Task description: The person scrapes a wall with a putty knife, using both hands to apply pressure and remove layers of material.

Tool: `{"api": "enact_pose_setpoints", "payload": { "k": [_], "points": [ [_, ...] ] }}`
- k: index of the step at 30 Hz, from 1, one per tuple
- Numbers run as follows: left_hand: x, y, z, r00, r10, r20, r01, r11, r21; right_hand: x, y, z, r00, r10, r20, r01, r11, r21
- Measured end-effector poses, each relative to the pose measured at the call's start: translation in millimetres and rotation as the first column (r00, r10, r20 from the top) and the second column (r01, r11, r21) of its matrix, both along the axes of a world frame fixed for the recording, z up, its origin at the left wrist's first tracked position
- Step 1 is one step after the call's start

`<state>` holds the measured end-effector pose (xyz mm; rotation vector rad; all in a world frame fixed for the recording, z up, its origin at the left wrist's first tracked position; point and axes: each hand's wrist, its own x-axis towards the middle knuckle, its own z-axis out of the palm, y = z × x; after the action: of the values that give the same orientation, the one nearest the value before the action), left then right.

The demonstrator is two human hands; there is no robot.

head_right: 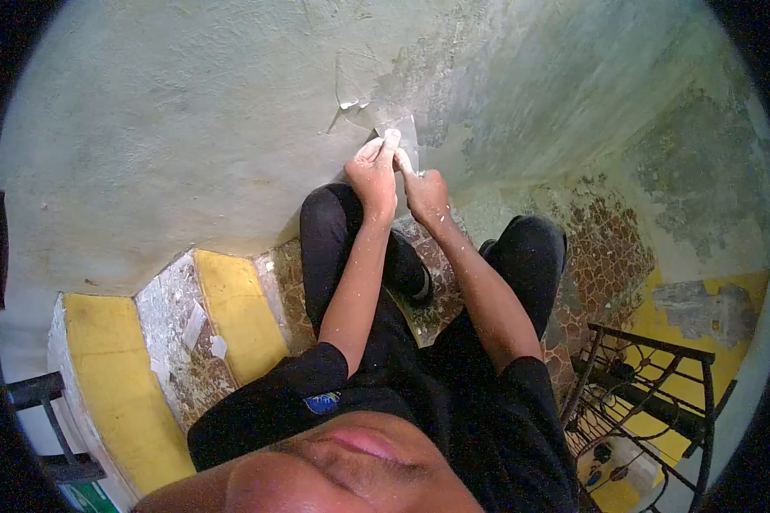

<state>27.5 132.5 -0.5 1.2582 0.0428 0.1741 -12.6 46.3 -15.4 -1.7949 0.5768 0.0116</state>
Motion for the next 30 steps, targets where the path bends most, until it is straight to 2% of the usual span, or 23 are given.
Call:
{"api": "enact_pose_setpoints", "payload": {
  "k": [2, 4, 6, 9, 11, 12, 14, 15, 17, 18, 19, 21, 22, 23, 26, 28, 30],
  "points": [
    [-3.3, 0.3, 3.9, 0.999, 0.026, 0.022, -0.027, 0.999, 0.044, 1.8, 9.6, 1.3, 0.996, -0.071, 0.051, 0.066, 0.992, 0.107],
    [-0.8, 2.3, 16.2, 0.997, 0.06, 0.055, -0.065, 0.995, 0.081, 6.5, 13.0, 11.1, 0.998, -0.056, 0.036, 0.052, 0.993, 0.105],
    [4.1, 1.9, 33.4, 0.974, 0.07, 0.216, -0.088, 0.994, 0.071, 13.7, 11.6, 25.7, 0.999, -0.039, 0.02, 0.037, 0.995, 0.093],
    [2.5, 9.9, 62.2, 0.989, 0.006, 0.145, -0.026, 0.99, 0.136, 20.9, 12.4, 29.6, 0.999, 0.007, 0.031, -0.012, 0.988, 0.155],
    [-0.3, 12.4, 65.4, 0.991, 0.017, 0.135, -0.044, 0.979, 0.2, 20.2, 22.3, 27.2, 0.986, 0.045, 0.158, -0.064, 0.991, 0.117],
    [-0.8, 12.6, 63.8, 0.987, 0.037, 0.156, -0.07, 0.975, 0.212, 21.0, 25.0, 26.8, 0.985, 0.048, 0.163, -0.069, 0.99, 0.121],
    [-2.4, 11.9, 60.9, 0.982, 0.054, 0.184, -0.095, 0.969, 0.227, 18.6, 30.5, 36.5, 0.996, -0.048, 0.074, 0.029, 0.972, 0.233],
    [-1.6, 12.2, 59.8, 0.981, 0.055, 0.183, -0.097, 0.968, 0.23, 18.9, 29.6, 36.5, 0.996, -0.046, 0.073, 0.027, 0.971, 0.236],
    [2.9, 12.1, 43.6, 0.982, -0.058, 0.179, 0.008, 0.963, 0.271, 18.2, 18.9, 32.9, 0.993, -0.06, 0.106, 0.029, 0.963, 0.269],
    [3.0, 7.7, 32.9, 0.969, -0.088, 0.231, 0.045, 0.982, 0.186, 16.5, 12.6, 31.9, 0.993, -0.043, 0.111, 0.016, 0.973, 0.229],
    [2.4, 4.9, 22.1, 0.969, -0.088, 0.229, 0.046, 0.982, 0.185, 15.2, 6.4, 26.8, 0.993, -0.043, 0.109, 0.017, 0.974, 0.228],
    [-3.1, 1.5, 6.1, 0.983, -0.085, 0.165, 0.06, 0.986, 0.153, 14.0, -5.7, 2.7, 0.996, -0.005, 0.089, -0.012, 0.982, 0.189],
    [-5.8, 0.7, 0.9, 0.987, -0.052, 0.155, 0.01, 0.965, 0.261, 13.5, -10.6, -9.1, 0.997, 0.012, 0.079, -0.026, 0.985, 0.17],
    [-6.3, -0.9, -5.2, 0.987, -0.054, 0.153, 0.013, 0.966, 0.258, 13.5, -14.5, -21.0, 0.997, 0.01, 0.077, -0.022, 0.986, 0.167],
    [-8.6, -5.5, -7.6, 0.993, -0.119, -0.02, 0.12, 0.985, 0.127, 13.6, -25.0, -35.3, 0.999, 0.017, 0.037, -0.021, 0.994, 0.106],
    [-10.5, -10.5, -6.7, 0.994, -0.106, -0.033, 0.108, 0.991, 0.077, 11.0, -30.6, -35.1, 0.996, 0.07, 0.053, -0.068, 0.997, -0.043],
    [-11.4, -13.0, -8.6, 0.994, -0.096, -0.051, 0.098, 0.995, 0.031, 9.3, -29.7, -33.0, 0.995, 0.07, 0.064, -0.067, 0.996, -0.053]
  ]
}}
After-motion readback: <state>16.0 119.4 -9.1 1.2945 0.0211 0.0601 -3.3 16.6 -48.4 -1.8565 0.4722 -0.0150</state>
